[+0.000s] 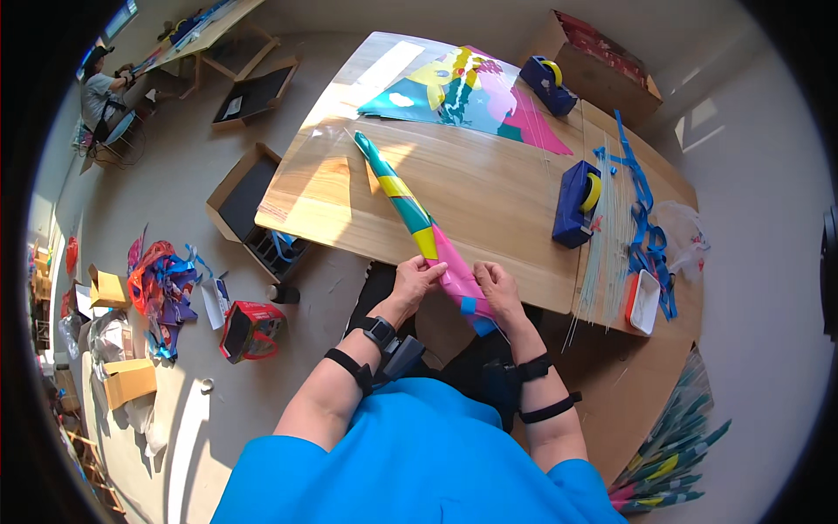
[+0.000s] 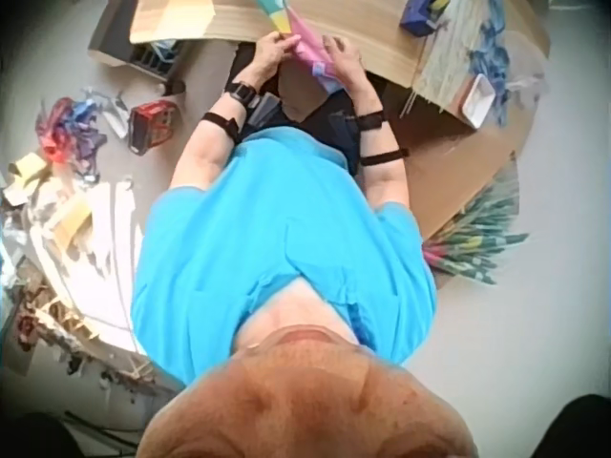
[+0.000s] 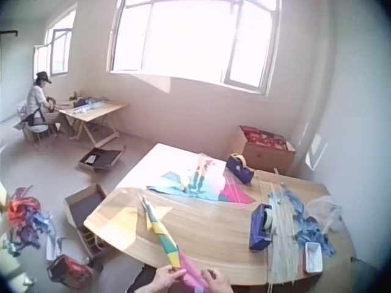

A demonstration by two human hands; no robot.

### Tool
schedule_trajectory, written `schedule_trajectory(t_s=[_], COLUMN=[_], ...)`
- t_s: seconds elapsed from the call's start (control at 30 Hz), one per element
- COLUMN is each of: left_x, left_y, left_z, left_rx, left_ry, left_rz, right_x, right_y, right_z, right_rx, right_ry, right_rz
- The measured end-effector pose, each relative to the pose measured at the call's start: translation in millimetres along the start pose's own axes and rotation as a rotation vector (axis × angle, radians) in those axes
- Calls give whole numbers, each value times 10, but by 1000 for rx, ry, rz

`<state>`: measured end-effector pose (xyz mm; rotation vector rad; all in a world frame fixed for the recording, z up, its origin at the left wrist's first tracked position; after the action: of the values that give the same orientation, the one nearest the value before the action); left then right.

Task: The recorder is assembling and packaging colorful kites, rolling the material and using tape and string.

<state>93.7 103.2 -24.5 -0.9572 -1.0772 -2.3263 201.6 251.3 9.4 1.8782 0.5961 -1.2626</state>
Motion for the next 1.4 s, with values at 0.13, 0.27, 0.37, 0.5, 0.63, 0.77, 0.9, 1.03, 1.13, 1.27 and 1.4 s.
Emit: schedule_trajectory(t_s=[0.13, 0.27, 0.37, 0.5, 0.63, 0.77, 0.9, 1.03, 1.13, 1.27, 1.4], left_x=[-183, -464, -526, -306, -127, -75, -163, -510, -691, -417, 371], left_y=[-54, -38, 62, 114, 154, 200, 339, 479, 597, 672, 341], left_z=[-84, -148, -208, -172, -45, 58, 32, -125, -181, -252, -908], left_rx=[42, -19, -84, -93, -200, -229, -175, -203, -341, -489, 159], left_ry=[-232, 47, 86, 39, 15, -57, -152, -106, -76, -299, -723], left_rz=[30, 13, -2, -15, -27, -68, -171, -193, -198, -121, 475], right_x=[202, 522, 655, 494, 213, 55, 62, 64, -2, -194, 54], right_y=[-124, -39, 125, 97, 18, -83, -149, -34, 125, 32, -359], right_z=[159, 373, 438, 195, 241, 376, 421, 541, 545, 547, 310], right_rx=[-221, -76, -93, -138, -441, -385, -383, -573, -641, -521, -385], right_ry=[-279, -341, -236, 82, -320, -444, -478, -313, -224, -286, -321], right_rz=[275, 184, 160, 181, 314, 235, 244, 309, 288, 161, 82])
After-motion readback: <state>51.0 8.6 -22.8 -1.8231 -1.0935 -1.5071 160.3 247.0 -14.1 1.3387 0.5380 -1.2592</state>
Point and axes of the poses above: each hand's wrist, its own y-axis away from the middle knuckle, its own z-axis out of the palm, x = y × z, the point moved 3 cm from there along -y, towards the middle knuckle
